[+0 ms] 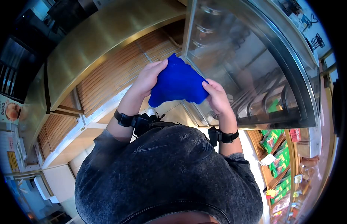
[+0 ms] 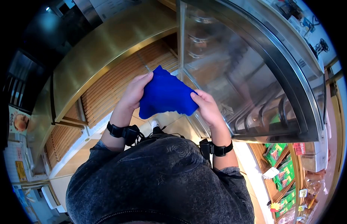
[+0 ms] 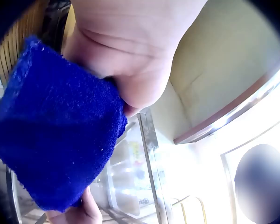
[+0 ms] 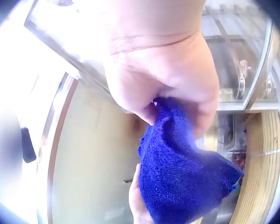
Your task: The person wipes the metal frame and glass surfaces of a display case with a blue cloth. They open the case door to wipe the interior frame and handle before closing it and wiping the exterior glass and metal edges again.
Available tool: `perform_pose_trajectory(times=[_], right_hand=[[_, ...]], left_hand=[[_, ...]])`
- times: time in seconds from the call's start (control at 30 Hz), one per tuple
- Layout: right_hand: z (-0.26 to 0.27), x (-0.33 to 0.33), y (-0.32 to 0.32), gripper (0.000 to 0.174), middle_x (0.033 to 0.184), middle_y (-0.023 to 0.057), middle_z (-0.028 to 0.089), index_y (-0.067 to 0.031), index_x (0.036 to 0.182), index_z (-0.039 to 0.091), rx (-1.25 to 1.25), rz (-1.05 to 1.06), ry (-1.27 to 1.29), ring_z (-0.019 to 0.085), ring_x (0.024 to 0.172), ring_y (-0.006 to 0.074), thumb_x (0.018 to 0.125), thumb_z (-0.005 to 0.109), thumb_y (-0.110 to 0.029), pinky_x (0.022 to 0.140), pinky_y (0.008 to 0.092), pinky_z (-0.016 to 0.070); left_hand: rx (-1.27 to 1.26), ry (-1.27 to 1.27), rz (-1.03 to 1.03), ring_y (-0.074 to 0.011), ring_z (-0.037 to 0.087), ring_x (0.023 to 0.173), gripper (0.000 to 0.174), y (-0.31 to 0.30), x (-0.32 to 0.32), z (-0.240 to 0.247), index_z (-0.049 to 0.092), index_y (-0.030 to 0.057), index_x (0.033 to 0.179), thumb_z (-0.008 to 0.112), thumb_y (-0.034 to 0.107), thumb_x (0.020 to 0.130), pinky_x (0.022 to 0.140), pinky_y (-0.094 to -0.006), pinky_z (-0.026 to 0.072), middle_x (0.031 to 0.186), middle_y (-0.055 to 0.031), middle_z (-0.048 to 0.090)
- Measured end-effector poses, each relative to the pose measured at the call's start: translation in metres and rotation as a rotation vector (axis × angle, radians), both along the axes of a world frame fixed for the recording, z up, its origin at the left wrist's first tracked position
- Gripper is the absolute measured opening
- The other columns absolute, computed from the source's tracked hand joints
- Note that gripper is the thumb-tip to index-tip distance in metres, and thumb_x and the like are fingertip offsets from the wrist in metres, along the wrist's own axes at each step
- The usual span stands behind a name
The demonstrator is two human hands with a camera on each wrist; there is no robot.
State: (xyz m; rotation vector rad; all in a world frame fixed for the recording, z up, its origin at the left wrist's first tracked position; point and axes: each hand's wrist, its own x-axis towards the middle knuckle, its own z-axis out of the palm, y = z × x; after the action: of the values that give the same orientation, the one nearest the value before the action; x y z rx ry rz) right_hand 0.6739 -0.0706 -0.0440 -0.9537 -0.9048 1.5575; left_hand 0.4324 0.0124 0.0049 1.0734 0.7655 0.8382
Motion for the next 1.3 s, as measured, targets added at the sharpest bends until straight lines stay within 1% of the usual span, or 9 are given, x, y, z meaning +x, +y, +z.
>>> perform_pose_trajectory(times=[0.33, 0.4, 0.5, 0.57, 0.67, 0.73, 0.87, 1.03, 1.3], right_hand=[[0.004, -0.028, 0.040, 0.053, 0.118, 0.0118, 0.063, 0.0014, 0.134, 0.047, 0.091, 0.203, -0.022, 0.064, 0.103, 0.0196, 0.092, 0.065, -0.025, 0.089, 0.0316, 0.0508], [-0.007, -0.034, 0.047, 0.057, 0.127, 0.0137, 0.058, -0.0013, 0.139, 0.040, 0.182, 0.050, 0.134, 0.061, 0.110, 0.0245, 0.093, 0.064, -0.024, 0.094, 0.0375, 0.0492], [-0.006, -0.035, 0.056, 0.044, 0.124, 0.0117, 0.060, -0.0045, 0.136, 0.046, 0.182, 0.002, 0.328, 0.060, 0.112, 0.0244, 0.097, 0.057, -0.022, 0.095, 0.0385, 0.0488], [0.004, -0.039, 0.055, 0.034, 0.118, 0.0107, 0.062, -0.0048, 0.128, 0.050, 0.163, -0.102, 0.227, 0.062, 0.106, 0.0227, 0.101, 0.052, -0.024, 0.091, 0.0379, 0.0502], [-0.009, -0.030, 0.063, 0.032, 0.115, 0.0101, 0.063, -0.0052, 0.126, 0.051, 0.229, 0.045, 0.242, 0.062, 0.102, 0.0217, 0.101, 0.050, -0.026, 0.089, 0.0375, 0.0506], [-0.003, -0.038, 0.057, 0.034, 0.118, 0.0104, 0.062, -0.0051, 0.128, 0.050, 0.071, -0.141, 0.182, 0.061, 0.106, 0.0217, 0.102, 0.050, -0.026, 0.092, 0.0372, 0.0496], [-0.015, -0.029, 0.043, 0.044, 0.126, 0.0125, 0.059, -0.0038, 0.132, 0.049, -0.020, -0.257, 0.215, 0.057, 0.117, 0.0246, 0.101, 0.050, -0.035, 0.101, 0.0407, 0.0449], [-0.036, -0.003, 0.014, 0.052, 0.137, 0.0137, 0.053, -0.0016, 0.137, 0.045, -0.102, -0.125, 0.294, 0.052, 0.125, 0.0285, 0.100, 0.049, -0.037, 0.106, 0.0434, 0.0399], [-0.079, 0.015, -0.032, 0.049, 0.129, 0.0154, 0.057, -0.0045, 0.137, 0.046, -0.311, -0.045, 0.322, 0.059, 0.115, 0.0270, 0.097, 0.055, -0.030, 0.098, 0.0391, 0.0475]], left_hand=[[-0.005, 0.024, -0.047, -0.0171, 0.068, 0.089, 0.048, 0.038, -0.020, 0.006, 0.062, -0.0047, 0.116, 0.043, 0.038, 0.103, 0.080, -0.0275, 0.0554, 0.103, -0.0125, 0.070], [-0.340, -0.344, -0.441, -0.0184, 0.068, 0.092, 0.054, 0.065, -0.028, -0.022, 0.060, -0.0062, 0.118, 0.039, 0.041, 0.104, 0.082, -0.0294, 0.0561, 0.104, -0.0143, 0.069], [-0.434, -0.440, -0.520, -0.0206, 0.069, 0.090, 0.042, 0.086, -0.030, -0.057, 0.061, -0.0023, 0.120, 0.045, 0.032, 0.102, 0.083, -0.0309, 0.0563, 0.106, -0.0146, 0.070], [-0.522, -0.304, -0.440, -0.0175, 0.069, 0.089, 0.030, 0.081, -0.016, -0.072, 0.063, -0.0009, 0.116, 0.056, 0.019, 0.095, 0.076, -0.0292, 0.0574, 0.103, -0.0110, 0.071], [-0.294, -0.012, -0.456, -0.0178, 0.064, 0.096, 0.030, 0.058, -0.011, -0.084, 0.064, -0.0015, 0.117, 0.061, 0.019, 0.094, 0.085, -0.0285, 0.0516, 0.109, -0.0095, 0.068], [0.047, 0.140, -0.583, -0.0140, 0.059, 0.100, 0.033, 0.046, 0.001, -0.096, 0.062, 0.0011, 0.120, 0.063, 0.020, 0.094, 0.086, -0.0301, 0.0496, 0.111, -0.0053, 0.065], [-0.052, -0.267, -0.346, -0.0134, 0.056, 0.110, 0.039, 0.014, 0.018, -0.123, 0.056, 0.0058, 0.130, 0.061, 0.026, 0.097, 0.091, -0.0324, 0.0488, 0.125, -0.0035, 0.060], [-0.130, -0.429, -0.307, -0.0086, 0.059, 0.101, 0.031, -0.002, 0.026, -0.101, 0.059, 0.0150, 0.124, 0.059, 0.031, 0.098, 0.082, -0.0261, 0.0499, 0.115, 0.0033, 0.063], [-0.254, -0.160, -0.337, -0.0193, 0.058, 0.113, 0.066, -0.026, 0.024, -0.081, 0.054, 0.0057, 0.134, 0.025, 0.056, 0.103, 0.098, -0.0343, 0.0460, 0.122, -0.0133, 0.063]])
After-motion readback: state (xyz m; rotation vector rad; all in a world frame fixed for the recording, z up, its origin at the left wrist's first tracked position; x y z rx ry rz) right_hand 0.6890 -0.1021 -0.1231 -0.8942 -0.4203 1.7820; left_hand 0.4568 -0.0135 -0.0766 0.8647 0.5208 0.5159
